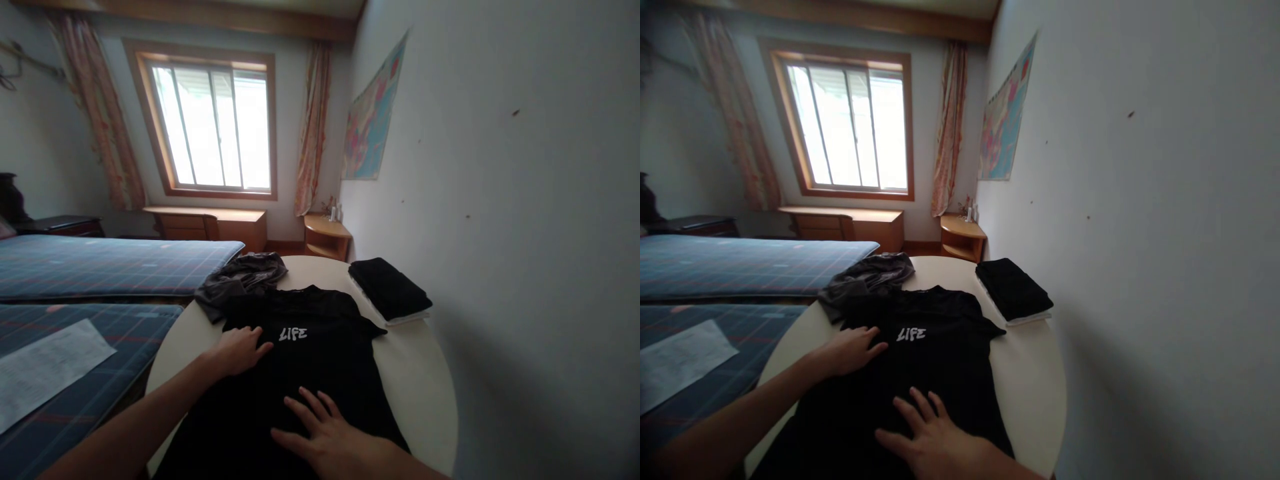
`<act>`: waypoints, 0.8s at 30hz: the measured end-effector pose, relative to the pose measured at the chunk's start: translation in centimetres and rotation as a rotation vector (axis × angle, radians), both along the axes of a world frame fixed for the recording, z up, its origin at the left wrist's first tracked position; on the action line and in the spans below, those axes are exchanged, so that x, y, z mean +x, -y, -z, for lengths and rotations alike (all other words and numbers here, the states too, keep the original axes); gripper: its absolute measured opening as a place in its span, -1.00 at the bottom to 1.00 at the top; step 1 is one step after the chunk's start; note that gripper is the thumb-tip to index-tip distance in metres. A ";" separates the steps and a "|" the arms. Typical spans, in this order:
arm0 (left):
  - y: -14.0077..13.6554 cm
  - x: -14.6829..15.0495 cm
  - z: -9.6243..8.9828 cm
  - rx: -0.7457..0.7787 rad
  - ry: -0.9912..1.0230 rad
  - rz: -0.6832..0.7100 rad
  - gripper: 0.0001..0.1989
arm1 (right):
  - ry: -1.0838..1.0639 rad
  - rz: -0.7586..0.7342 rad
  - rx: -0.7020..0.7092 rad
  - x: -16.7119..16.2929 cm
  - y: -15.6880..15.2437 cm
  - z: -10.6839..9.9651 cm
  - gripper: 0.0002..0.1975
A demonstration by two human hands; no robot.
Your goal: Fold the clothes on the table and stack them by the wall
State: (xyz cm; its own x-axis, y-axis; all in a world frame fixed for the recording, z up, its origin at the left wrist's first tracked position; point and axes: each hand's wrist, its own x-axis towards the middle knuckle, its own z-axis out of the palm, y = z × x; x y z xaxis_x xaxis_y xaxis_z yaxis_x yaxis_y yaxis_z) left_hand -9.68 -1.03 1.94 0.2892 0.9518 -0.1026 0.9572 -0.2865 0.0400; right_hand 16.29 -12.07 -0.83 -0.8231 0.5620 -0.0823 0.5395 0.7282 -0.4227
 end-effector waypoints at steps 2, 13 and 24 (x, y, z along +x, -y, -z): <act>-1.4 0.7 -1.2 0.102 0.000 -0.052 -0.58 | -0.037 0.039 0.032 -0.2 -1.0 -1.2 -0.36; -10.4 -0.4 -1.3 0.224 -0.027 -0.240 -0.66 | -0.005 0.802 0.389 3.6 -18.5 -2.9 -0.73; -13.1 -2.7 -3.4 0.045 0.072 0.012 -0.74 | 0.115 0.960 0.361 4.7 -27.5 -0.2 -0.57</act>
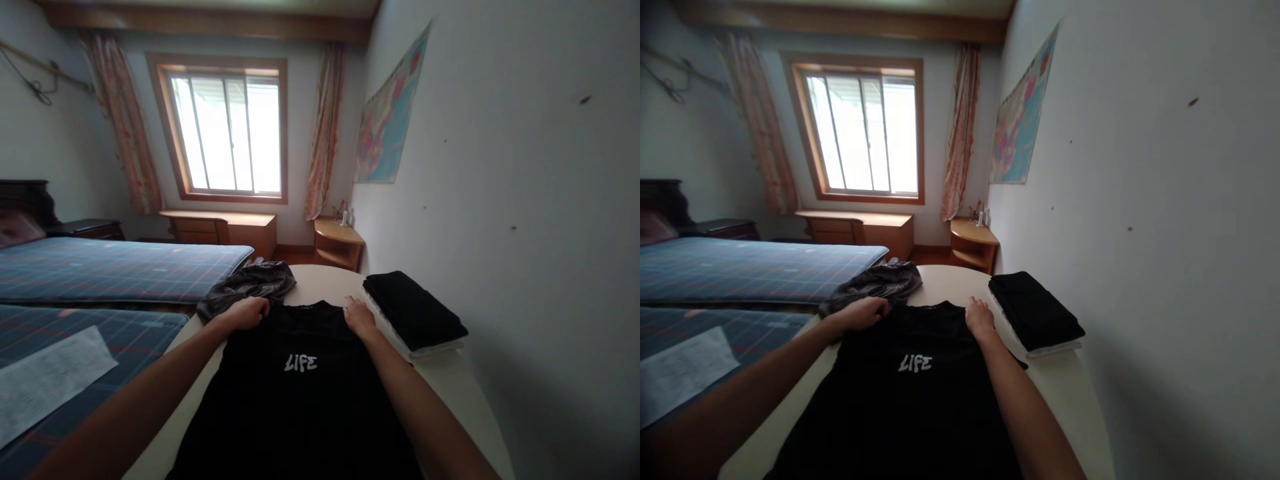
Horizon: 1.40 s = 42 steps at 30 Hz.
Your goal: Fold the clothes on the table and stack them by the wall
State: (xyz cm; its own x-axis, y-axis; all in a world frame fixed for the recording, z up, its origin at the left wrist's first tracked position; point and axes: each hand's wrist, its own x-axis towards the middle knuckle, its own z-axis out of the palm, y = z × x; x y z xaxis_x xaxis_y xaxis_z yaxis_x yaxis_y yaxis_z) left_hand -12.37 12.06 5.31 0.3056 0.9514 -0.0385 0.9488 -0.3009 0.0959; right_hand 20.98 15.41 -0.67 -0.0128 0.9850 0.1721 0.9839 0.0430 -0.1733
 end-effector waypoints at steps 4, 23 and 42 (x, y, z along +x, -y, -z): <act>-2.1 -2.1 -2.2 0.009 0.210 0.243 -0.69 | 0.008 0.040 -0.052 -0.1 -1.7 0.3 -0.72; -1.8 4.6 5.5 0.430 0.035 -0.088 -0.50 | -0.007 -0.078 0.065 -1.5 -0.8 1.5 -0.53; 2.0 12.0 9.9 0.225 0.219 -0.046 -0.40 | -0.201 0.312 -0.009 4.7 3.1 -1.1 -0.67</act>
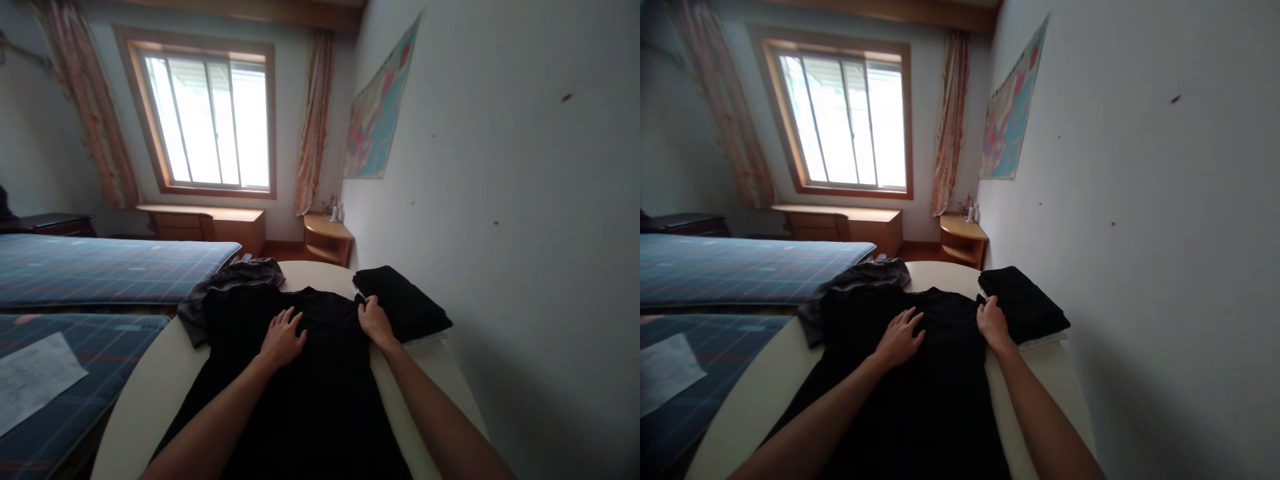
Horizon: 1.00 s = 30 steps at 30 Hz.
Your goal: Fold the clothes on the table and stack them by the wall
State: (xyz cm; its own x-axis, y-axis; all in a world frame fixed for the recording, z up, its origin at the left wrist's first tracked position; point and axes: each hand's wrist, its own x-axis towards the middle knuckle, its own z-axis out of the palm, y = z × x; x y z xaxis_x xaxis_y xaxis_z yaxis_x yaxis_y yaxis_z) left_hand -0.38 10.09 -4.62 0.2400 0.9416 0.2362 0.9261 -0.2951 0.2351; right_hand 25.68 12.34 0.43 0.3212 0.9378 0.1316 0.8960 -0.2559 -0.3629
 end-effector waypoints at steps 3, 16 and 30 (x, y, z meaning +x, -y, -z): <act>0.1 -0.1 -0.1 -0.042 -0.005 0.040 -0.38 | -0.059 0.045 0.043 0.4 -0.6 -0.7 -0.58; 0.3 -0.3 -0.9 -0.115 0.004 0.259 -0.39 | -0.048 -0.001 0.173 1.7 -0.3 -2.1 -0.59; 0.8 0.2 -1.5 -0.151 0.023 0.392 -0.41 | -0.103 -0.321 0.356 -2.7 0.4 -3.9 -0.47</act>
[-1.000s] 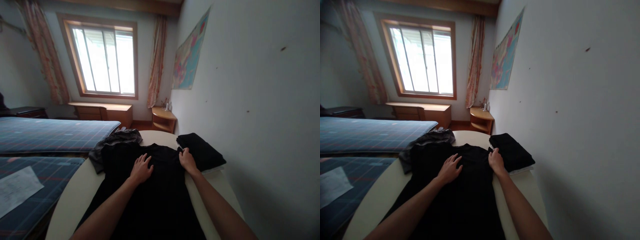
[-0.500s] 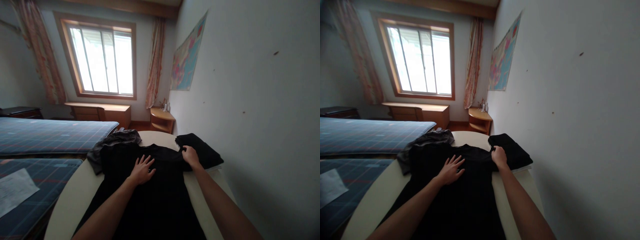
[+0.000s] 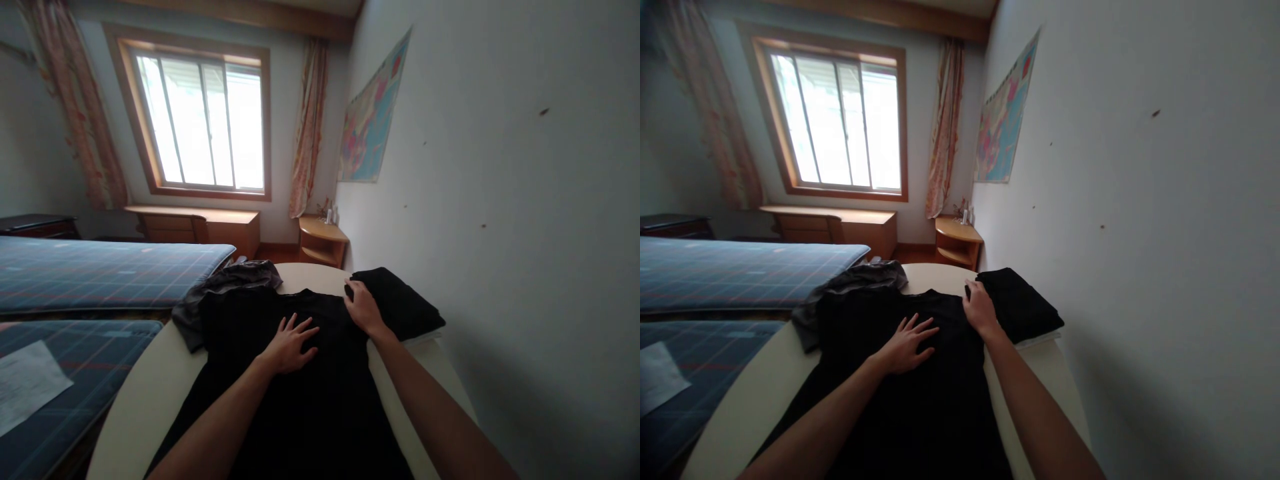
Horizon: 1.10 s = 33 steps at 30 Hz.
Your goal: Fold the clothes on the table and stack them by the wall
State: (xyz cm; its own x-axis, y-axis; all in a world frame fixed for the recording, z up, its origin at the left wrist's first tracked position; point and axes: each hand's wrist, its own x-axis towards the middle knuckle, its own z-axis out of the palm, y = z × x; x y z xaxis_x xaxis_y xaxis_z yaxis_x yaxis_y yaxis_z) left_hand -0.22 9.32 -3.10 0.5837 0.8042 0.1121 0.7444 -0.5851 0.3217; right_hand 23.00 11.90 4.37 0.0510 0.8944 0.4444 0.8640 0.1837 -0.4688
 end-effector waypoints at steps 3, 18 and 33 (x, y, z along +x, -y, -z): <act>-0.1 0.0 0.2 0.006 0.036 -0.032 -0.43 | -0.114 -0.278 -0.047 -0.9 1.0 -0.2 -0.35; -0.3 0.8 0.5 0.127 0.087 -0.029 -0.55 | 0.130 -0.476 -0.258 4.1 7.7 3.5 -0.69; -6.8 7.2 -1.9 0.045 0.147 -0.082 -0.55 | 0.130 -0.146 -0.273 4.1 6.9 5.4 -0.78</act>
